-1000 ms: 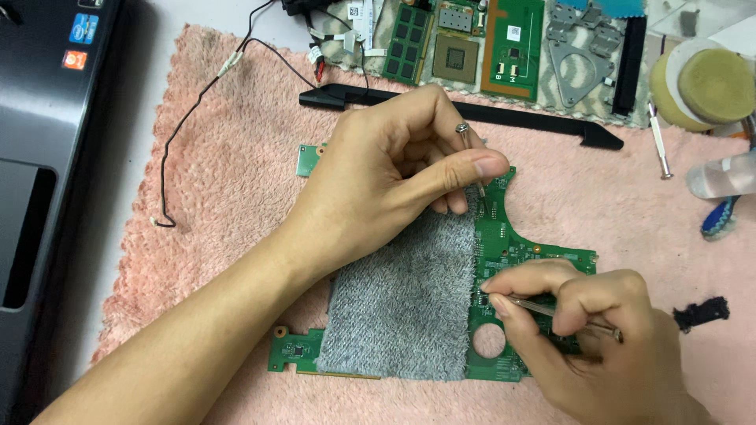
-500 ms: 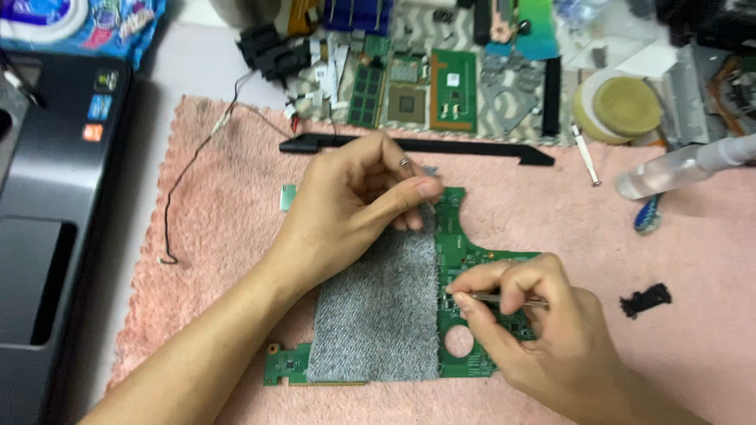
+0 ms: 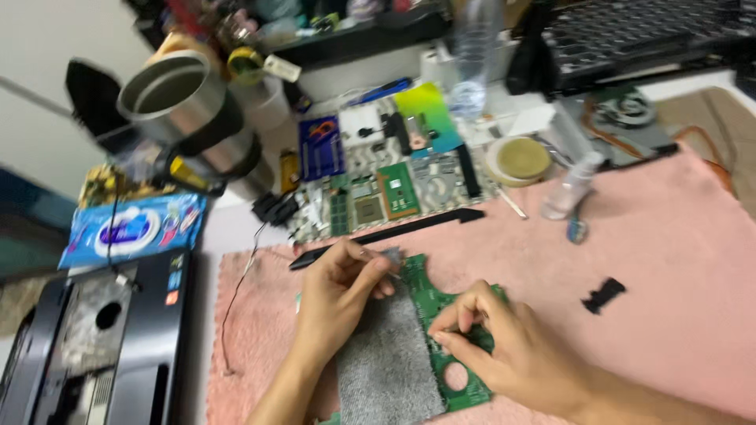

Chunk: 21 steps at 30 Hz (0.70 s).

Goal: The person uses a metal probe to touch and adjust small components on a green circuit board while holding it steady with a cloth. The hands repeatedly probe specific areas of the board throughout the clip.

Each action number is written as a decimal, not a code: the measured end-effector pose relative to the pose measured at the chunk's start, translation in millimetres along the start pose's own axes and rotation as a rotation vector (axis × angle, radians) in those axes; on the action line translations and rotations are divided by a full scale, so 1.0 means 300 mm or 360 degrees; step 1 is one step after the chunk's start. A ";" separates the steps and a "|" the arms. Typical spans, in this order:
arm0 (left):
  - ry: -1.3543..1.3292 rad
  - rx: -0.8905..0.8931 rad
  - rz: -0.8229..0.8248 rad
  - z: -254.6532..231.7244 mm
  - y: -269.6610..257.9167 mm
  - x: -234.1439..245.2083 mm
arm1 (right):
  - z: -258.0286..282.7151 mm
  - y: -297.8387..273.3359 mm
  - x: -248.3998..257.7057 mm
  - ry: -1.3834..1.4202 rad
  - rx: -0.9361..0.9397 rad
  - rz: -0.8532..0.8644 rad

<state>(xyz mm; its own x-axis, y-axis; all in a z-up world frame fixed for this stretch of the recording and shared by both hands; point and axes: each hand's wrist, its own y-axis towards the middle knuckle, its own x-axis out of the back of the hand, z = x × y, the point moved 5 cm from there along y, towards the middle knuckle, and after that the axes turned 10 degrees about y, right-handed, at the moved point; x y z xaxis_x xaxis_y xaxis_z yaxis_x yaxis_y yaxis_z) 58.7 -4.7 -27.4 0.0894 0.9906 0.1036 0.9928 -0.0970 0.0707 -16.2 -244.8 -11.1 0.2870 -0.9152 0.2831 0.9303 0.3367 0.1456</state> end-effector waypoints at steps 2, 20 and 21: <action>0.0027 -0.0016 0.0023 -0.017 0.005 -0.002 | 0.029 0.009 0.018 0.0100 -0.0105 -0.0080; -0.0017 -0.0043 0.0079 -0.010 0.011 0.004 | 0.033 -0.051 0.063 0.0481 -0.0373 -0.0389; -0.0018 -0.0067 0.0080 -0.004 0.014 0.005 | 0.038 -0.050 0.065 0.0444 -0.0332 -0.0381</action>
<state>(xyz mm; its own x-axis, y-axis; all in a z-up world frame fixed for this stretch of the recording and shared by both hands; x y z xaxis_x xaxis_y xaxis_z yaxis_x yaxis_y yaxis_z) 62.8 -3.7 -25.8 0.1401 0.9854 0.0968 0.9828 -0.1502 0.1071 -27.1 -265.1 3.1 0.0815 -0.9966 -0.0072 0.9963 0.0817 -0.0273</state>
